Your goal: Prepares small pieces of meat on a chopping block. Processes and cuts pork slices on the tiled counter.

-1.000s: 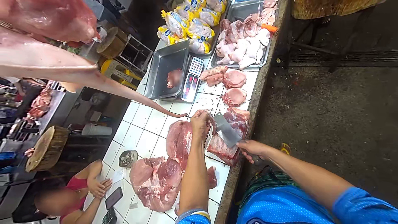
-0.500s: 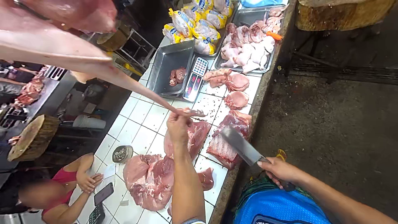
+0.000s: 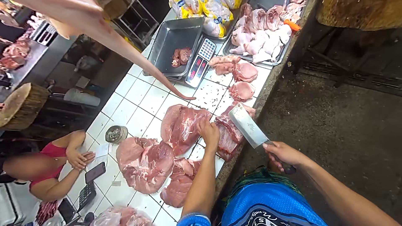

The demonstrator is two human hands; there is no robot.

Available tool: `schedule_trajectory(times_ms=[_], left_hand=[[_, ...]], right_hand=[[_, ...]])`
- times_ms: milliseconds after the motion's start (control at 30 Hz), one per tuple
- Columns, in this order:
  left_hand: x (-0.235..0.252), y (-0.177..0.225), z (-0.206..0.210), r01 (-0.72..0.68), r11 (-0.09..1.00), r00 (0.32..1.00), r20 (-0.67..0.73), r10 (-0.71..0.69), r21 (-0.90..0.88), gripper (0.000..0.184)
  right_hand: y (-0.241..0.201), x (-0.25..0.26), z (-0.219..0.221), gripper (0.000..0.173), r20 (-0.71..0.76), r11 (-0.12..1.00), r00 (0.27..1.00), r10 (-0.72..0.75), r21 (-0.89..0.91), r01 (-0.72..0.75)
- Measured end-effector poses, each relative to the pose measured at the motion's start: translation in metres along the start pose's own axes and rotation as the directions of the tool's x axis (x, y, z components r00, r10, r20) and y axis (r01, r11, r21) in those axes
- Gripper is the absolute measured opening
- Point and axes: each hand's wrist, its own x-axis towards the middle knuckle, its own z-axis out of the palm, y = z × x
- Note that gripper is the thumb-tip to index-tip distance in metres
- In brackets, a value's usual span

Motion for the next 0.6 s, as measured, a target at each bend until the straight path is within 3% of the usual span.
schedule_trajectory(times_ms=[133, 233, 600], left_hand=[[0.007, 0.01, 0.037, -0.102, 0.981, 0.992, 0.096, 0.087, 0.164, 0.062], [0.005, 0.01, 0.058, -0.204, 0.94, 0.97, 0.184, 0.157, 0.275, 0.07], [0.007, -0.005, 0.079, -0.23, 0.922, 0.971, 0.139, 0.195, 0.312, 0.079]], right_hand=[[-0.017, 0.011, 0.001, 0.036, 0.031, 0.994, 0.999, 0.033, -0.104, -0.03], [-0.019, 0.018, -0.001, 0.036, 0.062, 0.994, 0.996, 0.07, -0.088, -0.064], [-0.03, 0.063, -0.002, 0.041, 0.152, 0.995, 0.985, 0.08, -0.073, -0.069]])
